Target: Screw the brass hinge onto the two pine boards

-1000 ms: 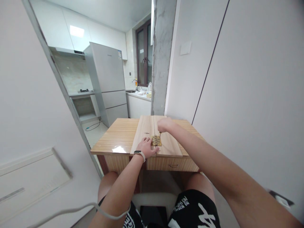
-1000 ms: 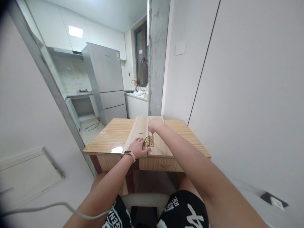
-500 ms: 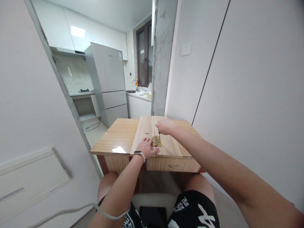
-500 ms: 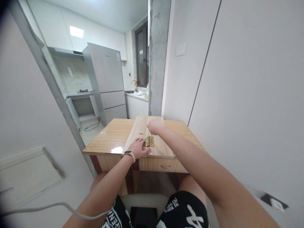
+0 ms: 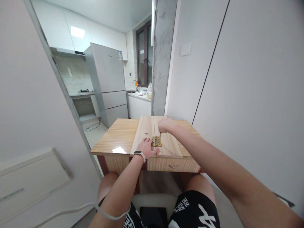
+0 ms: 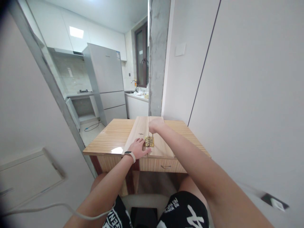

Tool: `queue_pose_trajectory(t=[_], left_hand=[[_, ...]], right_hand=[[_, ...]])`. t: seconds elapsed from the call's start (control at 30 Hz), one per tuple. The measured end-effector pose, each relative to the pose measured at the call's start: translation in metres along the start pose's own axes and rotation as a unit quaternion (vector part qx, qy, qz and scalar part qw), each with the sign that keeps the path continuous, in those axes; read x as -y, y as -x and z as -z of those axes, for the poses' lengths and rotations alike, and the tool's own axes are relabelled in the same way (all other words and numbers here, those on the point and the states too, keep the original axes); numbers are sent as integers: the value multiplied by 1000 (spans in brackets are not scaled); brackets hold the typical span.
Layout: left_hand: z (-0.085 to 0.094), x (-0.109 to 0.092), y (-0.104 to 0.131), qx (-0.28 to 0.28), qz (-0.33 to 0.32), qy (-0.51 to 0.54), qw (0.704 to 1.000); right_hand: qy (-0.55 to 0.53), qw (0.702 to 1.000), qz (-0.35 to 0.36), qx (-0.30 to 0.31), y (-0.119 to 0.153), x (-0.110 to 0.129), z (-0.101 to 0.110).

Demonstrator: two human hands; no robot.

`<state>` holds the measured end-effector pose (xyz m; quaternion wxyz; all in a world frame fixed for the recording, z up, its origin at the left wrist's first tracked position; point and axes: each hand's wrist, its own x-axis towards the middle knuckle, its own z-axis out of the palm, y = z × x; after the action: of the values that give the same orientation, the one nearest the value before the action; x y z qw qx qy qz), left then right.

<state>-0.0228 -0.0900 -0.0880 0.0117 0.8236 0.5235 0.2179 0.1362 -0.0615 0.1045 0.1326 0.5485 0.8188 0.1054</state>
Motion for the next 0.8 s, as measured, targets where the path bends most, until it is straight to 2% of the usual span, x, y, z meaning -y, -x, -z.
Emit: queue_pose_trajectory(t=[0.1, 0.23, 0.37, 0.57, 0.8], left_hand=[[0, 0, 0, 0, 1, 1, 1000], [0, 0, 0, -1, 0, 5, 1000], [0, 0, 0, 3, 2, 8, 1000], [-2, 0, -1, -1, -3, 6, 1000], [-1, -1, 0, -8, -5, 3, 1000]], right_hand=[[42, 999, 32, -4, 7, 2, -2], [95, 991, 88, -39, 12, 2, -7], [108, 987, 106, -61, 10, 0, -11], [90, 991, 86, -44, 3, -3, -15], [43, 999, -10, -7, -5, 3, -8]])
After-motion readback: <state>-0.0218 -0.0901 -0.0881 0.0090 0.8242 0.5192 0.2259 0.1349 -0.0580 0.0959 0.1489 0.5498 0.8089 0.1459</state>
